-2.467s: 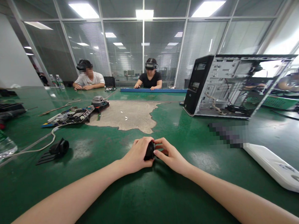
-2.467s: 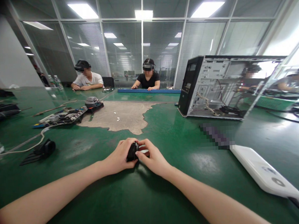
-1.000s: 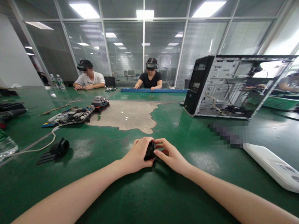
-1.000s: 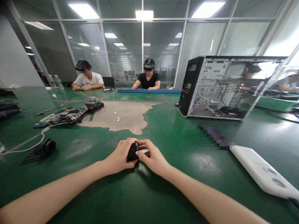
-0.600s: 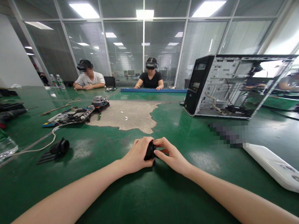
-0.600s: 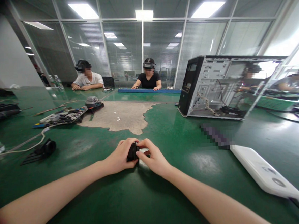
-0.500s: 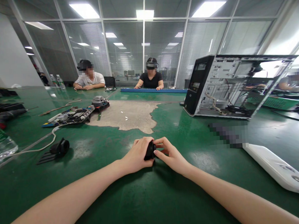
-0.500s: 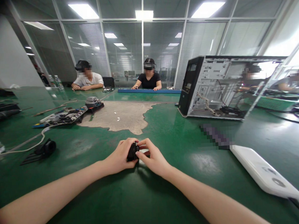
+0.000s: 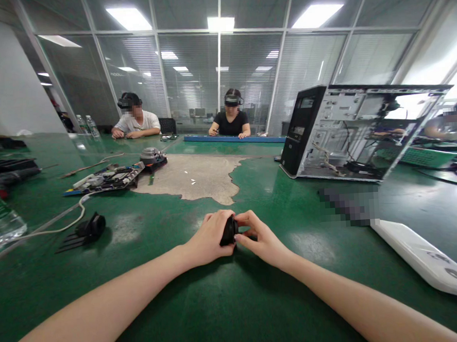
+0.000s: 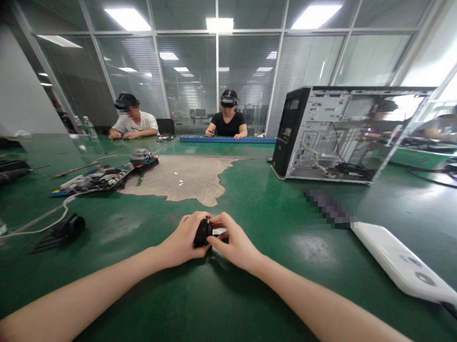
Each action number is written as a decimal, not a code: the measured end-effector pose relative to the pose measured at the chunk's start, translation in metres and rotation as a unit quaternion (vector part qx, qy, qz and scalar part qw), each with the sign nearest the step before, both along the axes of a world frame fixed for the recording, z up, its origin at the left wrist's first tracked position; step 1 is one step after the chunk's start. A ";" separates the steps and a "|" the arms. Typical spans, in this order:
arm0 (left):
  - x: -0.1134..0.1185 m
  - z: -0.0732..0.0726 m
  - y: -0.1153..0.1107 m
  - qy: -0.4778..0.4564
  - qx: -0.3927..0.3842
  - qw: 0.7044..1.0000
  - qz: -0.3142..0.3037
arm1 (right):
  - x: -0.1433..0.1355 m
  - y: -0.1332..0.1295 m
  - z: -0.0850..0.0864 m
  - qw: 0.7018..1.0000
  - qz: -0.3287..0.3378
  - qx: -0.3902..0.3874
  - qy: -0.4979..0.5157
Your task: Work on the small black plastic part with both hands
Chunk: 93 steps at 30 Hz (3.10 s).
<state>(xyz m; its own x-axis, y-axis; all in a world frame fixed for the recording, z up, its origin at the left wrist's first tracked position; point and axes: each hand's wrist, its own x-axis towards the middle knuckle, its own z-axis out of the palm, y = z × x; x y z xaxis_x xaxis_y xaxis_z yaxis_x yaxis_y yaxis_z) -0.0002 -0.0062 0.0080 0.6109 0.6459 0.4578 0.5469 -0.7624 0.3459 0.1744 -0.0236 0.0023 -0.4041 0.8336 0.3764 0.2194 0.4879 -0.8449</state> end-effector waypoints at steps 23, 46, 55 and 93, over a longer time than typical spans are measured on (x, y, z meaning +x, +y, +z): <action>0.000 -0.001 0.000 -0.003 0.004 1.000 -0.001 | 0.002 0.001 -0.001 1.000 0.004 -0.018 0.001; 0.000 -0.002 0.001 -0.003 0.008 1.000 -0.003 | 0.001 0.001 0.000 0.999 0.003 -0.032 -0.004; 0.000 -0.001 0.000 -0.002 0.009 1.000 -0.001 | 0.000 0.001 0.000 1.000 -0.009 -0.023 0.007; 0.000 -0.002 0.000 -0.002 0.007 1.000 0.002 | 0.000 -0.001 0.002 0.999 0.002 -0.034 0.013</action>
<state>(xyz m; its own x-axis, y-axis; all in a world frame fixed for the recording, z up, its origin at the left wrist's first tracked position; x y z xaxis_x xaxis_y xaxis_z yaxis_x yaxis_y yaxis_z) 0.0001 -0.0059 0.0064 0.6072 0.6412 0.4693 0.5486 -0.7655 0.3362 0.1741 -0.0243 0.0046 -0.3984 0.8558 0.3299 0.1943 0.4302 -0.8816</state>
